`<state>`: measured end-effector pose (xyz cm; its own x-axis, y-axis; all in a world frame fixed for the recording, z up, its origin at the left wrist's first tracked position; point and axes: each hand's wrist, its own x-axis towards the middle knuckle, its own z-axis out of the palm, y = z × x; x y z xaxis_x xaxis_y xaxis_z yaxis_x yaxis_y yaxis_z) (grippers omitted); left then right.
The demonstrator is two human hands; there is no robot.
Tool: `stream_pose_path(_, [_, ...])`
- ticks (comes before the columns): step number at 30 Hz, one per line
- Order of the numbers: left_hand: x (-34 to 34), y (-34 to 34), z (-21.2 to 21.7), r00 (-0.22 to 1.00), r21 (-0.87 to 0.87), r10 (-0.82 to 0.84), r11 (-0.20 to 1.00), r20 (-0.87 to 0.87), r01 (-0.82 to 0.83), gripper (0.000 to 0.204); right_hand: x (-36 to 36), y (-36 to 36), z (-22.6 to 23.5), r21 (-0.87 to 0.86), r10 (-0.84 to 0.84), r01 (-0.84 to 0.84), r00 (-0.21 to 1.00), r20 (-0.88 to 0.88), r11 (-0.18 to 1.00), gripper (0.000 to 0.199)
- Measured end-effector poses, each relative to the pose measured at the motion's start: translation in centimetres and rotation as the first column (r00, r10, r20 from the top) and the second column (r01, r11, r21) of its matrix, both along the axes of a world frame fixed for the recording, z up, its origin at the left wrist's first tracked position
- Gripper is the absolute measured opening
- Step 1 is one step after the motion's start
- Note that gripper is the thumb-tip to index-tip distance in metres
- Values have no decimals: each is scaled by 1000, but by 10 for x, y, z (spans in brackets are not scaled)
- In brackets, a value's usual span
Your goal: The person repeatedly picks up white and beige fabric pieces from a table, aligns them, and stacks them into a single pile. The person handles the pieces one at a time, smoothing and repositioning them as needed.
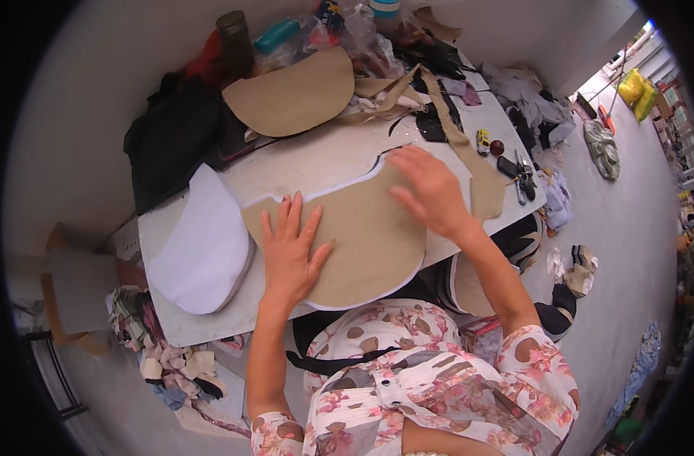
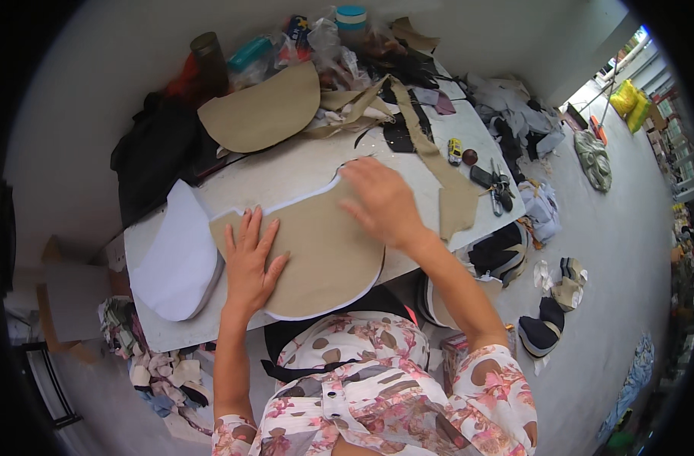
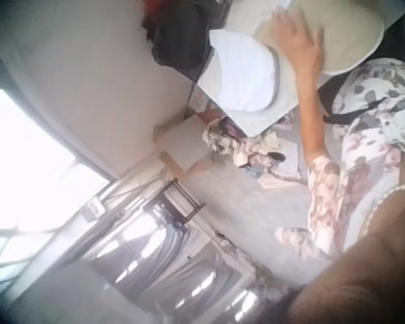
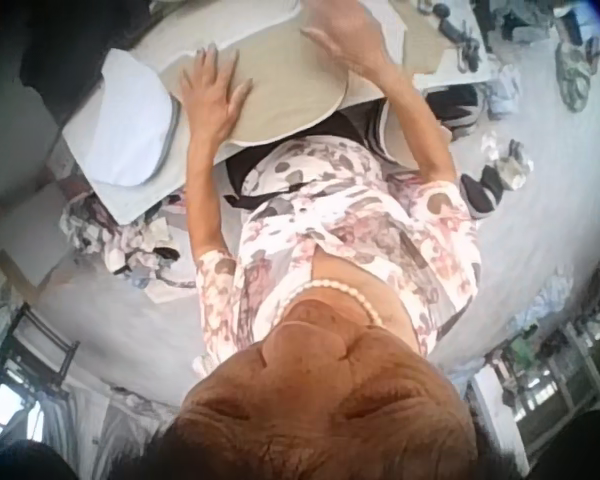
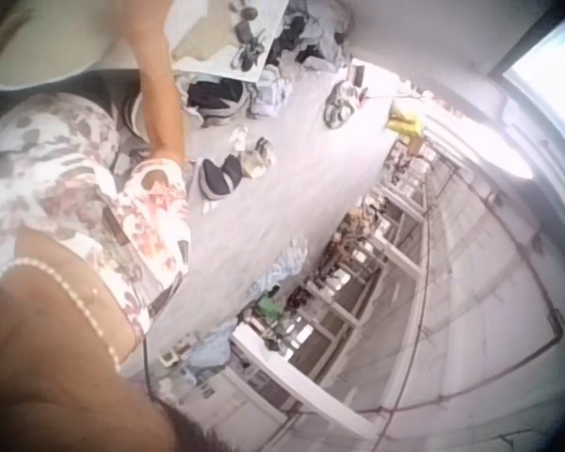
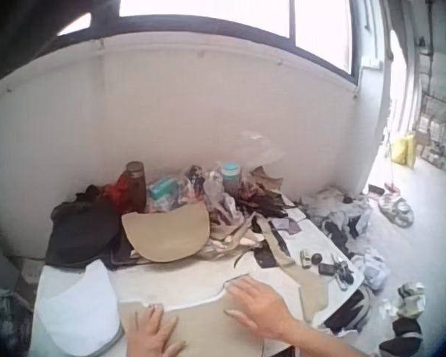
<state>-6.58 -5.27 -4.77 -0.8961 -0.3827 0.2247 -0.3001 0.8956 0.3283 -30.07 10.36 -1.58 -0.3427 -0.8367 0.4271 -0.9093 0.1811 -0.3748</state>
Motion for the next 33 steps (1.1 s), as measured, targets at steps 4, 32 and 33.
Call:
stream_pose_path(4, [-5, 1, -1, 1000, -26, -7, 1000, 27, 8, 61, 35, -17, -5, 268, 289, -248, 949, -126, 931, 68])
stream_pose_path(32, [203, -68, -34, -163, 817, 831, 453, -532, -358, 26, 282, -253, -43, 79, 660, -665, 747, 81, 743, 23])
stream_pose_path(33, [208, -70, -35, -154, 814, 840, 434, -521, -387, 26, 284, -259, -52, 113, 653, -655, 755, 61, 747, 22])
